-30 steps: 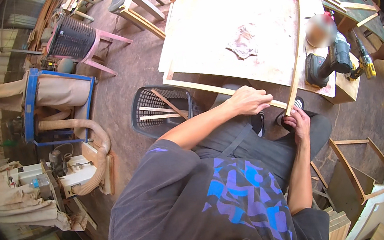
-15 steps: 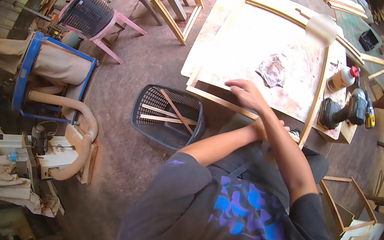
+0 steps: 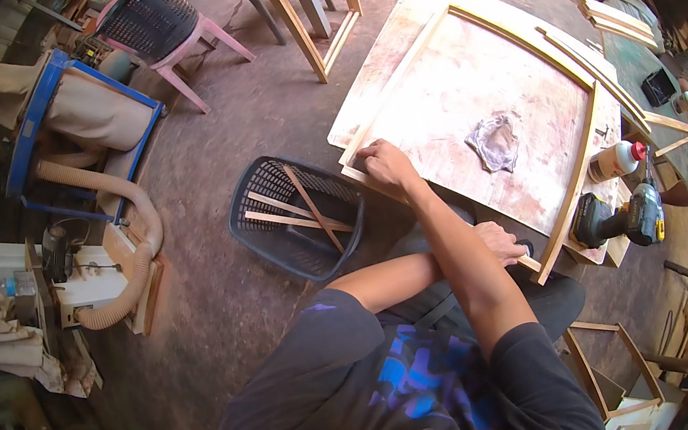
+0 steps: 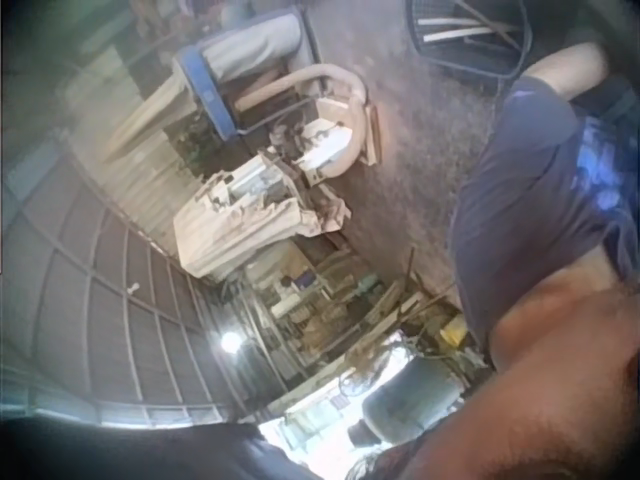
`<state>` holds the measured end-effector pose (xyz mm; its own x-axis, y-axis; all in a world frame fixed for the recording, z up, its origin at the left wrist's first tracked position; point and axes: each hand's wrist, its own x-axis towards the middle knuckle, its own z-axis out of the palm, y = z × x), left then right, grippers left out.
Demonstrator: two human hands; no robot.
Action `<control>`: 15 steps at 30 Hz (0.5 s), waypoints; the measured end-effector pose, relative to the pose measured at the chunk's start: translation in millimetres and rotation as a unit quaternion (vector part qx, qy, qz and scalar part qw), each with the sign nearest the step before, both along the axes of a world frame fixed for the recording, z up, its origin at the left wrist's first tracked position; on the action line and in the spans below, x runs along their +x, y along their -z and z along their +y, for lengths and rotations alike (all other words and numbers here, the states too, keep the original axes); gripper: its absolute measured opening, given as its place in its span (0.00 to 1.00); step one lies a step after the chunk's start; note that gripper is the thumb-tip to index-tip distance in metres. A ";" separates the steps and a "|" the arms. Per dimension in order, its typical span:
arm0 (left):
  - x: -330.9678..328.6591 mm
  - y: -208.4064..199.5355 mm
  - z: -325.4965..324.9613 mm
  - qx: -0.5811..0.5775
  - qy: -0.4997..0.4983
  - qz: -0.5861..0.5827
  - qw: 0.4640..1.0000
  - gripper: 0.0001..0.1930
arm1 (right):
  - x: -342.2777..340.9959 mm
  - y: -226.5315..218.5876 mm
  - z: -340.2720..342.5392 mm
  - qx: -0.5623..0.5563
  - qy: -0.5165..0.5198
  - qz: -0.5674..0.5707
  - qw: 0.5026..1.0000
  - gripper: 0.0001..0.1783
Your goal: Applying glue and drilling screws to join wooden frame pieces.
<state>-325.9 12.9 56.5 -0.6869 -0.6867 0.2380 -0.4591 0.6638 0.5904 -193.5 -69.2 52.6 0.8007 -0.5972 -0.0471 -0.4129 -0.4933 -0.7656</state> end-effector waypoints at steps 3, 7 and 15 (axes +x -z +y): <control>-1.7 -3.0 1.0 0.007 -0.008 -0.009 1.000 0.11 | -1.3 5.4 4.1 -0.039 -0.013 -0.001 0.999 0.28; -3.4 -7.2 0.0 0.032 -0.011 -0.034 0.999 0.12 | 3.9 15.3 5.2 -0.033 0.036 0.005 0.999 0.23; -6.5 -5.7 -5.7 0.015 -0.011 -0.045 0.999 0.12 | 1.6 29.3 -3.7 -0.176 -0.067 0.006 0.982 0.25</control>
<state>-332.5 7.2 62.2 -0.6892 -0.7076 0.1559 -0.5252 0.6361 0.5653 -191.9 -72.9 23.2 0.8743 -0.4668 0.1327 -0.3338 -0.7770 -0.5338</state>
